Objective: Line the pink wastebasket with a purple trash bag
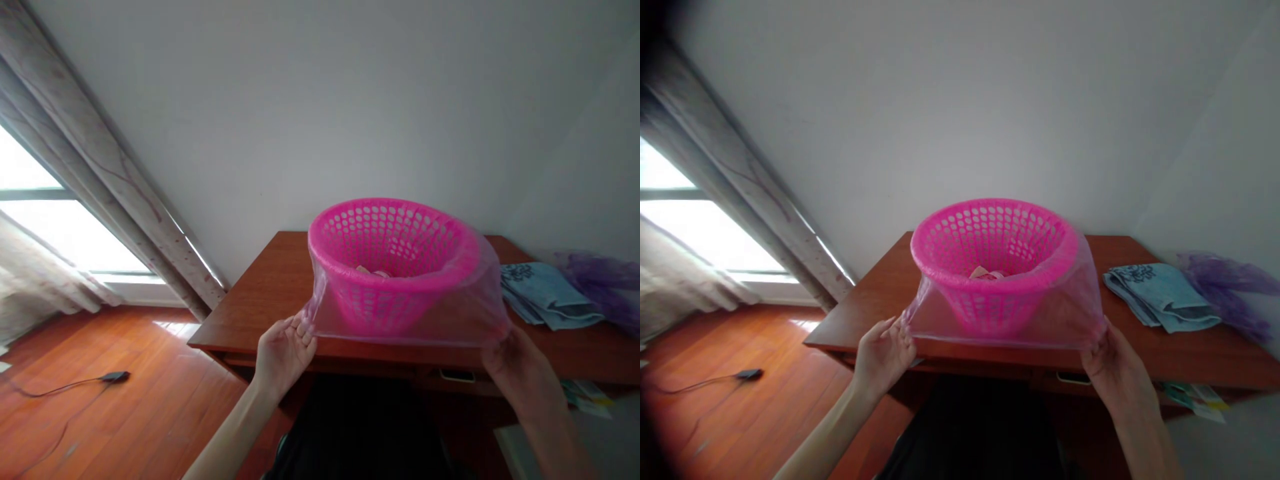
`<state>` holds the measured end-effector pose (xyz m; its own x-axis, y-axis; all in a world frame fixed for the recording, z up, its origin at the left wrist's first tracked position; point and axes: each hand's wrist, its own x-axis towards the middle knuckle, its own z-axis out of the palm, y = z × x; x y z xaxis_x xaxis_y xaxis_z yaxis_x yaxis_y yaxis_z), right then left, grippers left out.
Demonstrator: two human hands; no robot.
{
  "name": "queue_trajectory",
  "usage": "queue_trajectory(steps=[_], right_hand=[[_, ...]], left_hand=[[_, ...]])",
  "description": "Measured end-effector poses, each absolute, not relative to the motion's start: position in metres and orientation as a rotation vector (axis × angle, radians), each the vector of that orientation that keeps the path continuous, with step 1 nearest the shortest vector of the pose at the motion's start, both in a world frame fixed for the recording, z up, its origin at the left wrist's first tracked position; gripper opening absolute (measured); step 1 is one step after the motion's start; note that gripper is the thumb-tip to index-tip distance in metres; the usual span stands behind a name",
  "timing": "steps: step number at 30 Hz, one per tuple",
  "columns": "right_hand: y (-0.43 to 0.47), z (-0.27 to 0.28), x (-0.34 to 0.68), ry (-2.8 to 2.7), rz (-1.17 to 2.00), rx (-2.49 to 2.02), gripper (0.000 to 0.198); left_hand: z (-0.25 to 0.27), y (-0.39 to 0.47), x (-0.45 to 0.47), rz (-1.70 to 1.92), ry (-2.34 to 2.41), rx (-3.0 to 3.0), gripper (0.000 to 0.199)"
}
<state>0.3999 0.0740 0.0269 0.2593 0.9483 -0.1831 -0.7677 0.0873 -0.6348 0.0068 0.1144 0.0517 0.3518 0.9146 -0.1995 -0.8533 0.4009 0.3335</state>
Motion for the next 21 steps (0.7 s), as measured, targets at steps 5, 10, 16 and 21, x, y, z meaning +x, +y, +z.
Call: queue_trajectory(steps=[5, 10, 16, 21], right_hand=[[0.072, 0.098, 0.362, -0.195, 1.259, -0.588, 0.034], [0.073, 0.136, 0.337, -0.493, 1.102, -0.613, 0.040], [0.082, 0.145, 0.339, -0.942, 0.630, -0.920, 0.040], [0.088, 0.160, 0.350, -1.358, -0.081, -1.294, 0.043]], left_hand=[[0.096, 0.108, 0.024, 1.210, 0.207, 0.326, 0.040], [0.129, 0.108, 0.040, 1.407, 0.237, 0.583, 0.042], [0.149, 0.128, 0.045, 1.765, 0.504, 1.432, 0.062], [0.166, 0.136, 0.043, 1.741, 0.989, 2.006, 0.045]])
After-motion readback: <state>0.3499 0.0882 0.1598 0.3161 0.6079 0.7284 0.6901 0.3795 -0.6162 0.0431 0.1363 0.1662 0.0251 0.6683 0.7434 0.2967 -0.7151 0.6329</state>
